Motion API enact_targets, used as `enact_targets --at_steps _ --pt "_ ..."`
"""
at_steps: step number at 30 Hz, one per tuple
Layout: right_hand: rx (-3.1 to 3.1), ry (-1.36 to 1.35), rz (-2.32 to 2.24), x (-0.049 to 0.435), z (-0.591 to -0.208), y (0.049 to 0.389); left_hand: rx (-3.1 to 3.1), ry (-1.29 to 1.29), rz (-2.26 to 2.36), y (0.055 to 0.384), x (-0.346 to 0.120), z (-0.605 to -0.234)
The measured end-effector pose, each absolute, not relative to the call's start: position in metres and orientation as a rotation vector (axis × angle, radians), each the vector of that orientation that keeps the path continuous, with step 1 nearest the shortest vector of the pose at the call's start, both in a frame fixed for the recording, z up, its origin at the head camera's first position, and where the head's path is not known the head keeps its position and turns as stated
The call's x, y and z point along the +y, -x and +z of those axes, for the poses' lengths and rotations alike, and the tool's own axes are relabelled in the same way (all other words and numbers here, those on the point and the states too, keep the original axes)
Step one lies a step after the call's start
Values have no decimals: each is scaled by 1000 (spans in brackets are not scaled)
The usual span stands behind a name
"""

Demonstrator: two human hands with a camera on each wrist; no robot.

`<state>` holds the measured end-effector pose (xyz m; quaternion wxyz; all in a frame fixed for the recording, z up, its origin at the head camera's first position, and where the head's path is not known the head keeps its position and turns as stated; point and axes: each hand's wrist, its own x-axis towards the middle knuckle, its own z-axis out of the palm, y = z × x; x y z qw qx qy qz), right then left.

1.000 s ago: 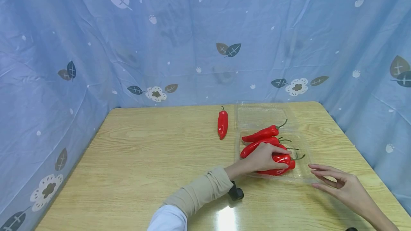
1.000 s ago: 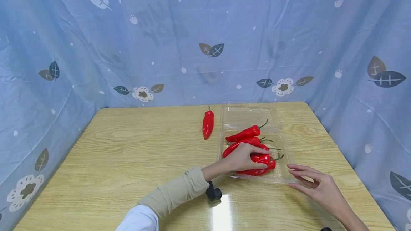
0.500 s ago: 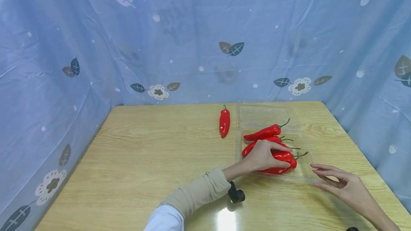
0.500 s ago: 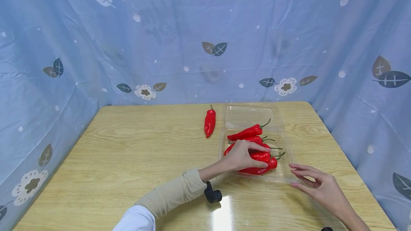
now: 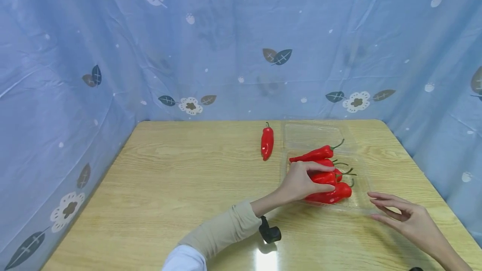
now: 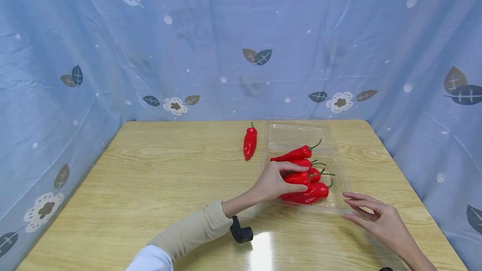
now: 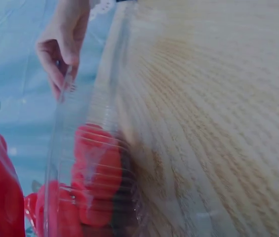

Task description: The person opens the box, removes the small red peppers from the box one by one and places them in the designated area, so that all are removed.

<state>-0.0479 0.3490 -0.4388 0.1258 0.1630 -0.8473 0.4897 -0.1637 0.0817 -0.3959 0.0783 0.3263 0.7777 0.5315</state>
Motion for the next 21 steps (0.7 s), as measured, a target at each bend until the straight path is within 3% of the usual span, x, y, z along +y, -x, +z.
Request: enact_targets --at_steps 14,21 --pt "-2522 -369 1294 350 -441 47 2224 -730 1839 156 41 -396" --pt "-2557 -355 1252 351 -446 51 2228 -361 2095 162 21 -403"
